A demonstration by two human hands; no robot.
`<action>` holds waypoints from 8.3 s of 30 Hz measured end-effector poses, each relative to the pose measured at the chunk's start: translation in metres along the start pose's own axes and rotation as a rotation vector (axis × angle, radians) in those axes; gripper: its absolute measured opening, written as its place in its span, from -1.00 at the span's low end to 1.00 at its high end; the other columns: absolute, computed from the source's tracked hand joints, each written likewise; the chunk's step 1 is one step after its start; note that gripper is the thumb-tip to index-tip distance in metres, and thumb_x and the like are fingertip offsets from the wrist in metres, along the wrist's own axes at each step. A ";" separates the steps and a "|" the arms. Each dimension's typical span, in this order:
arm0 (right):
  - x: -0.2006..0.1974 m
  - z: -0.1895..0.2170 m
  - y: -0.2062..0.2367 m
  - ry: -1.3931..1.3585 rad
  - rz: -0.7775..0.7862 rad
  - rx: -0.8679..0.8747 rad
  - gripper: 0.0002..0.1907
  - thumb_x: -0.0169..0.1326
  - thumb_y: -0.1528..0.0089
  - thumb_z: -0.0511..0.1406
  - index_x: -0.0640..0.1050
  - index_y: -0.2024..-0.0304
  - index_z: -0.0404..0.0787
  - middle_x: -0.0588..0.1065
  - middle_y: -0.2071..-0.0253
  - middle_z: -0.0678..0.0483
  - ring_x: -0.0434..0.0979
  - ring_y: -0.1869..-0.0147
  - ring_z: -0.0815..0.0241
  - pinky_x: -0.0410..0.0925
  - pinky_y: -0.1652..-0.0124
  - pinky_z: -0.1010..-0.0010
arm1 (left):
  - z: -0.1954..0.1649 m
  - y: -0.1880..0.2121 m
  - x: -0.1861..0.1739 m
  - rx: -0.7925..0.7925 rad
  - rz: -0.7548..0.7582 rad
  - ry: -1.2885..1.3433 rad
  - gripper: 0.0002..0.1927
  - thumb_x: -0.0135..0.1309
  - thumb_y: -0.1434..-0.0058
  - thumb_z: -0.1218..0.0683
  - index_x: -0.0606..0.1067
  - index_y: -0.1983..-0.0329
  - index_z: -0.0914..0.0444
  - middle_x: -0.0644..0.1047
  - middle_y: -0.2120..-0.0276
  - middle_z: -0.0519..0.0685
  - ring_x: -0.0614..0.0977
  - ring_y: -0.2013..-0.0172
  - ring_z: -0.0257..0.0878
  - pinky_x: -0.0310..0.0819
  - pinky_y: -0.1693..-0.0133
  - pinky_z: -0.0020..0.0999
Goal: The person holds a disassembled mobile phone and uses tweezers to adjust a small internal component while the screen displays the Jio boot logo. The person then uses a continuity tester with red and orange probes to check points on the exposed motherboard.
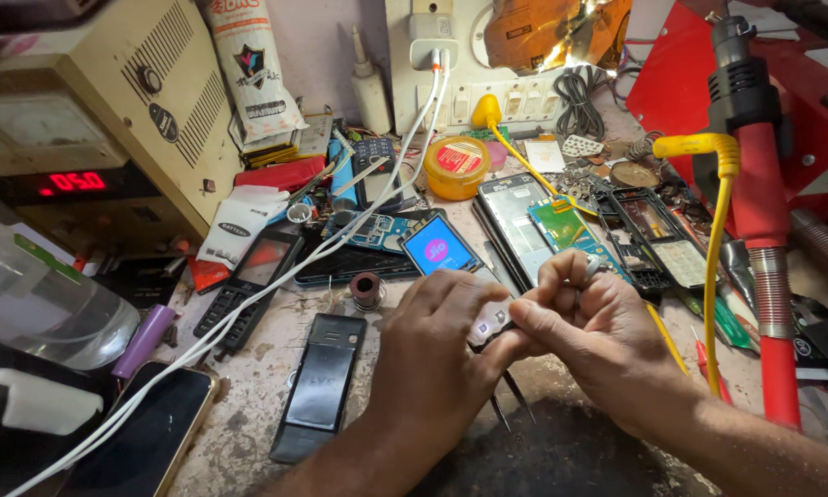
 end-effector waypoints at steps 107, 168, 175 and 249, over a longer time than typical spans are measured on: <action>-0.001 0.020 -0.013 -0.028 -0.107 0.195 -0.69 0.11 -0.21 -0.33 0.46 0.01 -0.29 0.63 0.15 -0.02 0.67 0.17 0.25 0.60 0.19 0.27 | 0.040 0.001 0.023 -0.804 -0.039 1.062 -0.84 -0.12 -0.42 0.11 0.37 0.19 0.31 0.52 0.20 0.06 0.67 0.21 -0.24 0.69 0.10 -0.33; -0.027 0.020 -0.027 -0.139 -0.261 -0.065 -0.67 0.09 -0.25 -0.41 0.35 -0.04 -0.24 0.53 0.10 0.01 0.62 0.13 0.22 0.58 0.14 0.29 | 0.042 -0.023 -0.033 -0.017 -0.123 -0.212 -0.83 0.30 -0.23 0.08 0.66 0.13 0.17 0.67 0.36 -0.03 0.67 0.46 -0.29 0.56 0.43 -0.36; -0.027 0.018 -0.027 -0.131 -0.247 -0.072 -0.70 0.10 -0.27 -0.41 0.37 -0.03 -0.26 0.53 0.11 0.01 0.62 0.13 0.23 0.57 0.14 0.30 | 0.057 -0.021 -0.032 0.246 -0.092 -0.366 -0.72 0.21 -0.18 0.22 0.62 0.02 0.25 0.68 0.08 0.09 0.73 0.14 -0.11 0.63 0.12 -0.30; 0.001 0.020 -0.007 0.071 0.156 0.324 -0.48 0.18 -0.11 -0.41 0.50 -0.15 -0.36 0.62 0.14 -0.02 0.62 0.30 0.28 0.51 0.33 0.47 | 0.038 -0.010 -0.007 -0.774 0.525 0.975 -0.49 0.10 -0.20 0.26 0.42 -0.26 0.28 0.65 0.05 -0.04 0.67 0.20 -0.39 0.66 0.25 -0.46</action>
Point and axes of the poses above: each hand's wrist, its own y-axis away from the middle knuckle, its own x-axis out of the palm, z = x × y, the point moved 2 cm from there along -y, towards the middle knuckle
